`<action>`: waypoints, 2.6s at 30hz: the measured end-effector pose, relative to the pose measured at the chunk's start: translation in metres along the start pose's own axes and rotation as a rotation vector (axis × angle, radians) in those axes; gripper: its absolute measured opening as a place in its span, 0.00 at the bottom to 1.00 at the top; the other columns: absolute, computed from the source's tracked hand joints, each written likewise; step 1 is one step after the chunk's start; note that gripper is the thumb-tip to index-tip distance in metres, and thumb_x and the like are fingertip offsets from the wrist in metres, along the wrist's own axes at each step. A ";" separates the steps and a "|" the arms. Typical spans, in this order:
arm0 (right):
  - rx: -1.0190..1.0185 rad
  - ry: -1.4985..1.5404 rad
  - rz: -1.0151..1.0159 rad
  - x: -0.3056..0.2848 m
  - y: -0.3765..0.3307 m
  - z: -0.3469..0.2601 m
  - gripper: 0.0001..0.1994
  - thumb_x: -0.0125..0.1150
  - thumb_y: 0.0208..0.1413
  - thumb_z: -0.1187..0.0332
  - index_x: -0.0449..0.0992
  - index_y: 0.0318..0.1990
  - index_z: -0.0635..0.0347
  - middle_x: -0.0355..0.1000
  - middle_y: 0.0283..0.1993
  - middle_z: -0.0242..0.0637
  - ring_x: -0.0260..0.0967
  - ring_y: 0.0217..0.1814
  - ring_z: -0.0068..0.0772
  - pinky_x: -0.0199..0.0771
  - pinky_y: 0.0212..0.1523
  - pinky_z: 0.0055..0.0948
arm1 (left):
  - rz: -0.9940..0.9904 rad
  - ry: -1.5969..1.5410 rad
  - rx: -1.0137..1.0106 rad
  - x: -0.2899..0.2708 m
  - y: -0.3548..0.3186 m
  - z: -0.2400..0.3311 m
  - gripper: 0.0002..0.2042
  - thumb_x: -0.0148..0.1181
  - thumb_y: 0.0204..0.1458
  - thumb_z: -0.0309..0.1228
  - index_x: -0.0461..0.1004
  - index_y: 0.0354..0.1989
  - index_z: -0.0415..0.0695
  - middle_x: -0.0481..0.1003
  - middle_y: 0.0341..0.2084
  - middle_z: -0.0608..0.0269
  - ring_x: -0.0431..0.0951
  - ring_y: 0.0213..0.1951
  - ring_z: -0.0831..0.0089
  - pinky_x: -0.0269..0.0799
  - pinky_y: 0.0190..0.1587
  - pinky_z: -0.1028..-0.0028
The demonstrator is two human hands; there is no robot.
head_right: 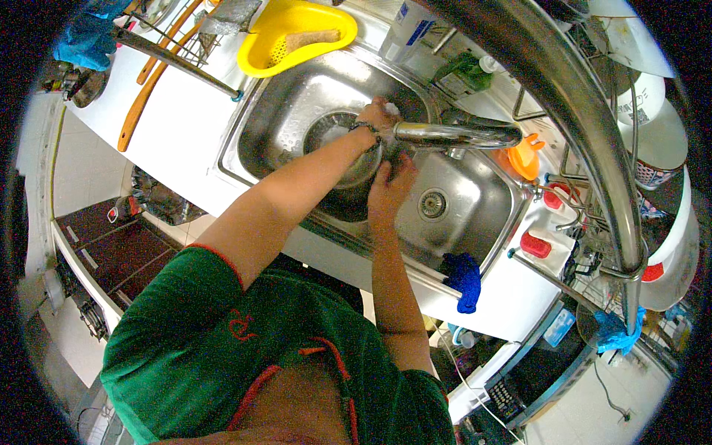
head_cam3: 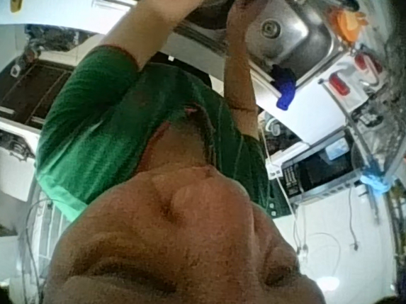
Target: The person washes a metal bowl in a kitchen sink using a sponge and soap, then rinses it under running water. They then use a blue cloth to dry the bowl and place it on the counter.
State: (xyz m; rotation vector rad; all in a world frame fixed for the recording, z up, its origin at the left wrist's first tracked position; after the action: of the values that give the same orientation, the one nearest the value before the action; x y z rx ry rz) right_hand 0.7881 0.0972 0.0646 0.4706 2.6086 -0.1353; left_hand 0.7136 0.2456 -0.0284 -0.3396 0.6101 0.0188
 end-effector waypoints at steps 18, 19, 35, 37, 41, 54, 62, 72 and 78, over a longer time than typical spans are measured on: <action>0.528 0.647 -0.442 0.087 0.061 -0.018 0.17 0.62 0.45 0.65 0.67 0.42 0.57 0.69 0.35 0.33 0.66 0.28 0.25 0.66 0.23 0.23 | -0.024 -0.370 0.196 -0.104 -0.053 -0.064 0.14 0.58 0.46 0.30 0.71 0.40 0.37 0.74 0.33 0.56 0.73 0.29 0.74 0.69 0.34 0.74; 0.526 0.613 -0.423 0.081 0.068 -0.002 0.17 0.62 0.45 0.64 0.67 0.42 0.57 0.69 0.35 0.33 0.66 0.29 0.25 0.66 0.23 0.24 | -0.058 -0.341 0.140 -0.109 -0.056 -0.056 0.14 0.59 0.44 0.33 0.73 0.38 0.38 0.75 0.32 0.52 0.75 0.29 0.68 0.69 0.34 0.72; 0.349 0.629 -0.348 0.044 0.060 0.021 0.09 0.60 0.45 0.72 0.72 0.35 0.61 0.69 0.35 0.30 0.64 0.38 0.22 0.62 0.41 0.23 | -0.322 -0.917 -0.194 -0.105 -0.065 -0.012 0.10 0.57 0.48 0.34 0.74 0.36 0.42 0.74 0.29 0.69 0.70 0.31 0.82 0.65 0.36 0.82; 0.275 0.746 -0.320 0.044 0.059 0.006 0.09 0.61 0.44 0.73 0.72 0.35 0.62 0.69 0.35 0.31 0.64 0.38 0.23 0.61 0.41 0.23 | -0.480 -0.748 -0.014 -0.099 -0.065 -0.010 0.10 0.58 0.47 0.32 0.74 0.37 0.42 0.75 0.30 0.68 0.71 0.32 0.82 0.66 0.37 0.81; 0.243 0.625 -0.354 0.051 0.059 0.000 0.10 0.62 0.41 0.71 0.73 0.33 0.60 0.69 0.32 0.30 0.64 0.34 0.25 0.63 0.38 0.23 | -0.387 -0.607 0.144 -0.091 -0.049 -0.031 0.14 0.62 0.43 0.29 0.72 0.39 0.40 0.75 0.29 0.66 0.72 0.32 0.79 0.67 0.38 0.79; 0.171 0.232 -0.362 0.055 0.085 0.009 0.08 0.55 0.50 0.66 0.71 0.34 0.60 0.69 0.30 0.31 0.64 0.31 0.24 0.65 0.34 0.25 | -0.322 0.073 0.356 -0.106 -0.058 -0.031 0.13 0.58 0.46 0.38 0.74 0.32 0.40 0.76 0.27 0.55 0.75 0.34 0.66 0.67 0.39 0.67; 0.294 0.374 -0.322 0.073 0.043 -0.015 0.15 0.62 0.45 0.62 0.66 0.37 0.59 0.68 0.34 0.36 0.64 0.36 0.28 0.66 0.37 0.28 | -0.352 -0.601 -0.685 -0.057 -0.075 -0.059 0.31 0.41 0.49 0.59 0.69 0.43 0.42 0.74 0.35 0.51 0.73 0.40 0.63 0.67 0.46 0.65; 0.040 0.048 0.025 0.069 0.066 -0.004 0.11 0.57 0.44 0.66 0.66 0.33 0.59 0.68 0.30 0.45 0.66 0.32 0.45 0.66 0.34 0.37 | -0.173 -0.585 -0.456 -0.053 -0.074 -0.008 0.15 0.38 0.56 0.35 0.71 0.42 0.44 0.74 0.35 0.55 0.73 0.31 0.69 0.70 0.35 0.69; -0.190 -0.117 -0.025 0.088 0.057 -0.012 0.19 0.58 0.45 0.54 0.64 0.38 0.59 0.69 0.35 0.48 0.66 0.35 0.52 0.66 0.36 0.41 | -0.362 -0.387 -0.227 -0.035 -0.051 -0.048 0.25 0.32 0.57 0.46 0.67 0.44 0.36 0.71 0.40 0.47 0.72 0.40 0.59 0.68 0.43 0.65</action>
State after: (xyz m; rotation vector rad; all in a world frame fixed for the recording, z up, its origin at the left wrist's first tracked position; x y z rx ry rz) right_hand 0.7304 0.1790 0.0326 0.3515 2.4830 0.0743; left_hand 0.6635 0.1846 -0.0296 -0.6455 0.1559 -0.1909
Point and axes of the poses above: each hand's wrist, its own y-axis towards the middle knuckle, its own x-axis out of the palm, z = x × y, the point moved 3 cm from there along y, towards the middle knuckle
